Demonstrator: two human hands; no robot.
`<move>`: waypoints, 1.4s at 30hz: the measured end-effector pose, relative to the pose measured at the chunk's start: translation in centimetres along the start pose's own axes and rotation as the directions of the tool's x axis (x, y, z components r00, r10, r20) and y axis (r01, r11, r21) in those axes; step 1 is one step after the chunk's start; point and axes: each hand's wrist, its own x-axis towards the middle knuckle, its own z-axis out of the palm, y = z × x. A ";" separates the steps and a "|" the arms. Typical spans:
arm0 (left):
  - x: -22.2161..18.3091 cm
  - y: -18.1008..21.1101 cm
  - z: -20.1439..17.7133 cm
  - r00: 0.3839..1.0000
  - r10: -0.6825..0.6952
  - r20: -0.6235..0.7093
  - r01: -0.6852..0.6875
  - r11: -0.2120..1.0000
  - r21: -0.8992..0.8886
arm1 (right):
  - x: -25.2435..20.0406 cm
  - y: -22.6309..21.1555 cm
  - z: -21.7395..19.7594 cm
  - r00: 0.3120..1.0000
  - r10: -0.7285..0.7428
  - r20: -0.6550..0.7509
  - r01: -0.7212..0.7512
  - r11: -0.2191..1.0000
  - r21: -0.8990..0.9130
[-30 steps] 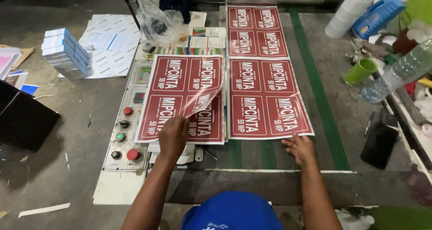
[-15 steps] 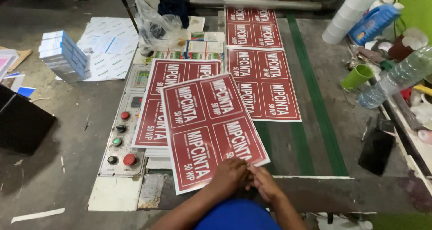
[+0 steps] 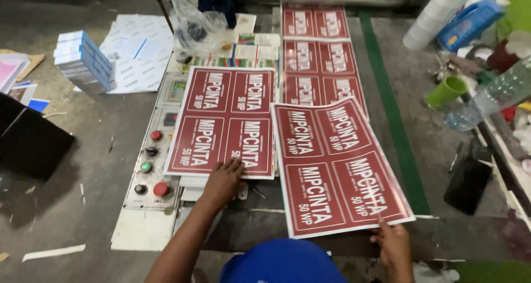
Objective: Sorting and inspecting stacks of printed sticker sheets on a work table.
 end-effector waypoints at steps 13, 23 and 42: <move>0.7 -0.6 -2.8 0.995 -0.052 -0.084 0.054 0.998 0.027 | -2.0 -2.4 3.1 0.999 0.029 0.028 -0.029 0.999 -0.019; 0.7 -2.5 -6.2 0.961 -0.174 -0.213 0.153 0.982 -0.112 | 1.9 -6.4 8.0 0.998 -0.054 0.027 0.055 0.997 -0.062; -0.7 4.7 -4.7 0.830 -0.044 -0.556 -0.077 0.978 -0.192 | 1.9 -5.2 15.2 0.935 0.112 0.336 -0.071 0.988 -0.134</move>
